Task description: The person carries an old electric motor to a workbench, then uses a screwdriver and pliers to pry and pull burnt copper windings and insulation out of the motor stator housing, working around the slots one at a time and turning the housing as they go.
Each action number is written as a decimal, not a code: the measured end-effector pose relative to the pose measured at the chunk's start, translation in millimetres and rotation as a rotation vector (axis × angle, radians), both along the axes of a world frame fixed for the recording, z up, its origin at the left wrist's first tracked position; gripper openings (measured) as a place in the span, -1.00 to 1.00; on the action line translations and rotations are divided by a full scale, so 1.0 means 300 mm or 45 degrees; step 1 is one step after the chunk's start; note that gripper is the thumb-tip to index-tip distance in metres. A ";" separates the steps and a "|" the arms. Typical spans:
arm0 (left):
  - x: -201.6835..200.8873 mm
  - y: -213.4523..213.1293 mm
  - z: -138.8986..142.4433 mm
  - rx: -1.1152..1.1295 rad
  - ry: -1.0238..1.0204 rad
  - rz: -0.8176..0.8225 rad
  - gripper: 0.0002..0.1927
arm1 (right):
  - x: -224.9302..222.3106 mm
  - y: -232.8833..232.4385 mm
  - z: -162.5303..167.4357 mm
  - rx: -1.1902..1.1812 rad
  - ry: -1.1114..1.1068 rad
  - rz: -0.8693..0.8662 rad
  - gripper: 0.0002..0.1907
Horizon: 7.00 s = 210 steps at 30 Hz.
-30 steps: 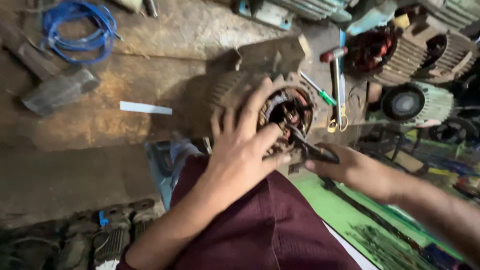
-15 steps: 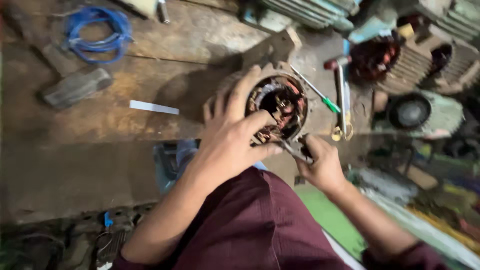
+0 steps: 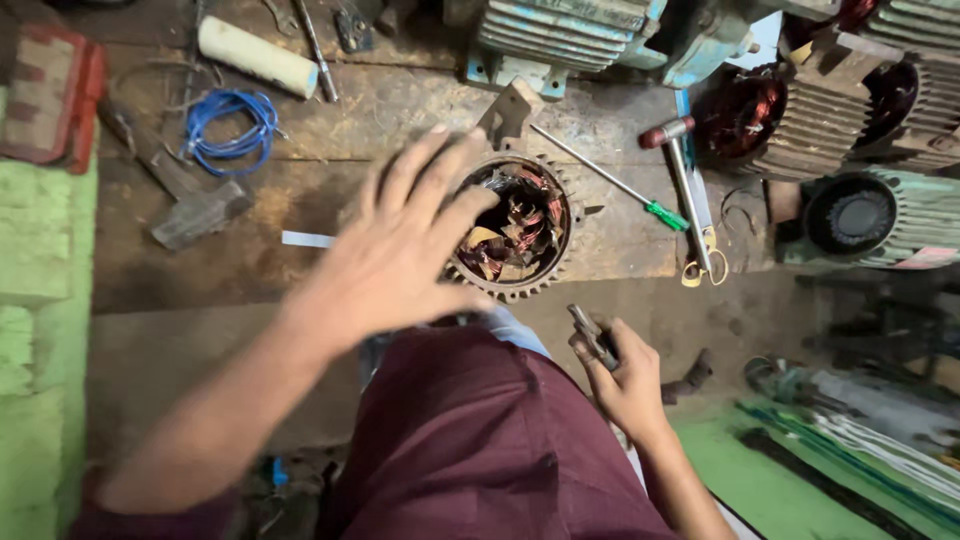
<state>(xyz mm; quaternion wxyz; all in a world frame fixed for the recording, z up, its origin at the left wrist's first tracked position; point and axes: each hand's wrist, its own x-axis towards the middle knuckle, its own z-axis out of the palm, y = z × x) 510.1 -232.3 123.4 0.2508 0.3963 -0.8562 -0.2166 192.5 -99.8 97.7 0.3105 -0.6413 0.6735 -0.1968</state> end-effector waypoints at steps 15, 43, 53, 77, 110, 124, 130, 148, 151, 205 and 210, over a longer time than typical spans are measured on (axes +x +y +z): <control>-0.053 -0.274 -0.093 -0.604 -0.368 -1.110 -0.20 | -0.275 -0.062 -0.176 0.021 0.191 -0.159 -0.58; -0.401 0.157 -0.057 -0.523 -0.315 0.225 -0.40 | -0.556 -0.516 -0.255 -0.404 0.467 0.601 -0.73; -0.646 0.135 -0.173 -0.735 -0.425 1.057 -0.36 | -0.657 -0.333 -0.074 -0.016 -0.132 0.149 -0.71; -0.320 -0.021 -0.065 -0.269 -0.362 0.739 -0.34 | -0.504 -0.021 0.426 -0.373 0.351 0.408 -0.61; -0.230 -0.068 -0.016 0.150 -0.097 0.368 0.24 | -0.218 0.116 0.601 -0.266 0.983 0.379 -0.61; -0.227 -0.058 -0.022 0.105 -0.095 0.364 0.19 | -0.194 0.191 0.534 -0.196 0.993 0.247 -0.50; -0.231 -0.050 -0.027 0.081 -0.103 0.377 0.19 | -0.226 0.248 0.465 -0.244 0.871 0.187 -0.54; -0.237 -0.042 -0.001 0.159 -0.100 0.421 0.12 | -0.185 0.212 0.152 -0.306 0.427 0.112 -0.48; -0.229 -0.038 -0.008 0.137 -0.077 0.428 0.10 | -0.157 0.117 -0.049 -0.591 0.288 0.083 -0.53; -0.305 0.097 -0.030 -0.326 0.384 0.575 -0.72 | 0.054 -0.376 0.450 -0.457 0.641 0.747 -0.81; -0.282 0.068 -0.063 -0.319 0.500 0.533 -0.75 | 0.120 -0.464 0.497 -0.381 0.687 0.864 -0.82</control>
